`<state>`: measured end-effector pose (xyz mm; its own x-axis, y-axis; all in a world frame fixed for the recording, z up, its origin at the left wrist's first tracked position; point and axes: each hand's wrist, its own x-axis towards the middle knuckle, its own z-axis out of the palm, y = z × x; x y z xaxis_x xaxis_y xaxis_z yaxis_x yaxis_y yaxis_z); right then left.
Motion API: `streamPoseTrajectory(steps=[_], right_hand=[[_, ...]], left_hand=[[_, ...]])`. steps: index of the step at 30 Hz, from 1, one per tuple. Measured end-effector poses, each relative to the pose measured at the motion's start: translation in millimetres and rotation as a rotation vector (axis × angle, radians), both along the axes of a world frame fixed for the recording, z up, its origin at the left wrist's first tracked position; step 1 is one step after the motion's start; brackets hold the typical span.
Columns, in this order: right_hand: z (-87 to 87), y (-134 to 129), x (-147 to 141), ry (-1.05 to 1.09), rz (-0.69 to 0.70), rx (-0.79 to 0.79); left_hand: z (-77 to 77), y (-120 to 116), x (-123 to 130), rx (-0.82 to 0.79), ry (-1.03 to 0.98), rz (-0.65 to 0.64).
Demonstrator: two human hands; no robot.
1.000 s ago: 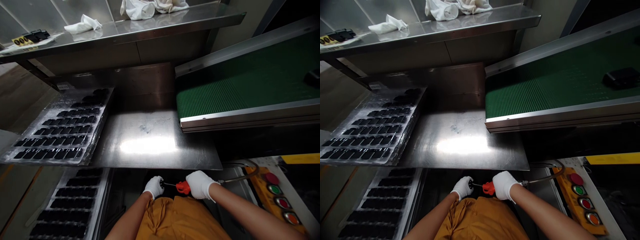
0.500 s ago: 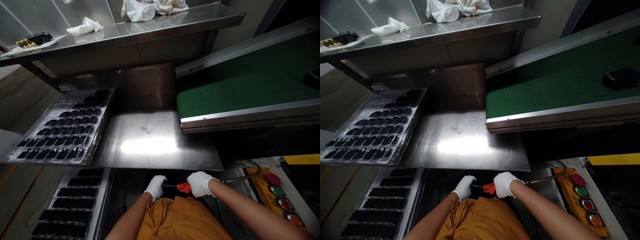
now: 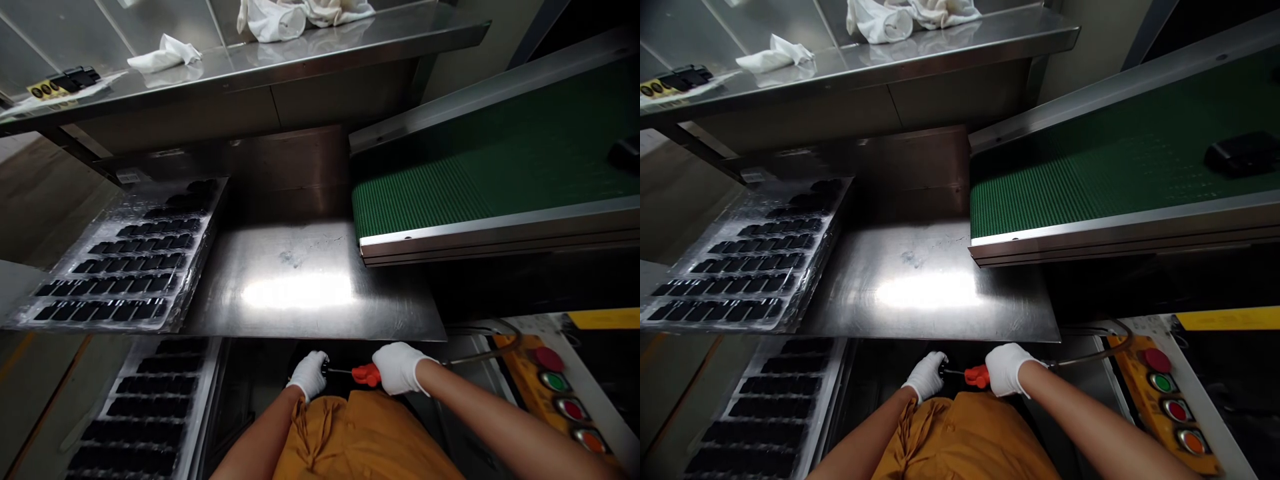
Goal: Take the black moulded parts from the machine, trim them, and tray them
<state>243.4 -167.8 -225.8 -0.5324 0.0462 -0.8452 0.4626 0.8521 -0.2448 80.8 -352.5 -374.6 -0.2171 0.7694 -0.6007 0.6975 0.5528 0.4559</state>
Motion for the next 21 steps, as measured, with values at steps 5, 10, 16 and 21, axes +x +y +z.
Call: streamPoseTrajectory(steps=[5, 10, 16, 21], right_hand=[[1.5, -3, 0, -0.006, 0.042, -0.01], [-0.8, -3, 0, 0.026, 0.014, 0.035], [-3.6, -3, 0, 0.036, 0.012, 0.038], [1.2, -3, -1, 0.044, -0.027, 0.032]], left_hand=[[-7.4, -3, 1, -0.034, -0.016, 0.063], [-9.8, -1, 1, -0.005, -0.044, 0.096], [-14.1, -5, 0, 0.068, -0.079, 0.171], [-19.5, -8, -1, 0.115, -0.128, 0.226]])
